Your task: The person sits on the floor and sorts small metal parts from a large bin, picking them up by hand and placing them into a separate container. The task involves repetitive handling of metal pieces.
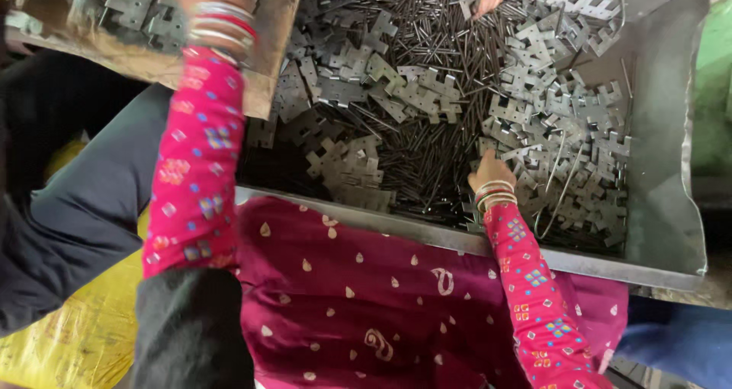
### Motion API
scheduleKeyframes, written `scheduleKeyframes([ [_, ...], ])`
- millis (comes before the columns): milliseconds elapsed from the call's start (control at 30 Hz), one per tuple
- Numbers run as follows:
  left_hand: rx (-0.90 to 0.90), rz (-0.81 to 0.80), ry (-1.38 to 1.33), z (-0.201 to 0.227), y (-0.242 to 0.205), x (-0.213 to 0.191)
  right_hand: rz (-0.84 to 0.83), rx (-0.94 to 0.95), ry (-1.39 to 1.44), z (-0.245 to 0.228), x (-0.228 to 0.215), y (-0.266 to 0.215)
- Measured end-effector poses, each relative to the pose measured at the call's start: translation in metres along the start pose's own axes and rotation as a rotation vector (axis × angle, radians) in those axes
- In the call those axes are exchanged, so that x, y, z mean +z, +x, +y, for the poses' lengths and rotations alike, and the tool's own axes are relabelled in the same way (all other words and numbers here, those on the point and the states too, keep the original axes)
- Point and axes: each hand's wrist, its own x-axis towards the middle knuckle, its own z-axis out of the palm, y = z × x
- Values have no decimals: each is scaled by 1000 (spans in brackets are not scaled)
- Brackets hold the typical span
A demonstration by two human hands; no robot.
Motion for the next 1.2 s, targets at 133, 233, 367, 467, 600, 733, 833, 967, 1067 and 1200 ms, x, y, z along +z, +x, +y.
scheduleKeyframes([
  [133,-73,10,5,-44,4,43,2,-2,28,-1,0,-5],
  [233,-92,108,27,-40,16,55,17,-13,26,0,-6,-3],
  [367,-23,282,121,1,9,44,13,-16,41,0,-4,-6],
  [467,192,193,-4,65,-26,24,106,-47,135,3,-8,-10],
  [600,528,-630,-21,150,-95,7,468,-267,521,1,-22,-28],
  [733,673,-612,-129,172,-167,28,321,7,1443,-2,-54,-61],
  [833,823,-656,-20,168,-191,54,37,-38,2164,1,-78,-99],
  [967,725,-627,24,173,-197,67,-151,-236,2369,7,-94,-120],
  [1067,573,-963,170,180,-210,68,-296,-328,2380,4,-88,-112],
  [1200,545,-856,136,168,-219,89,-197,-148,1951,-35,-61,-79],
])
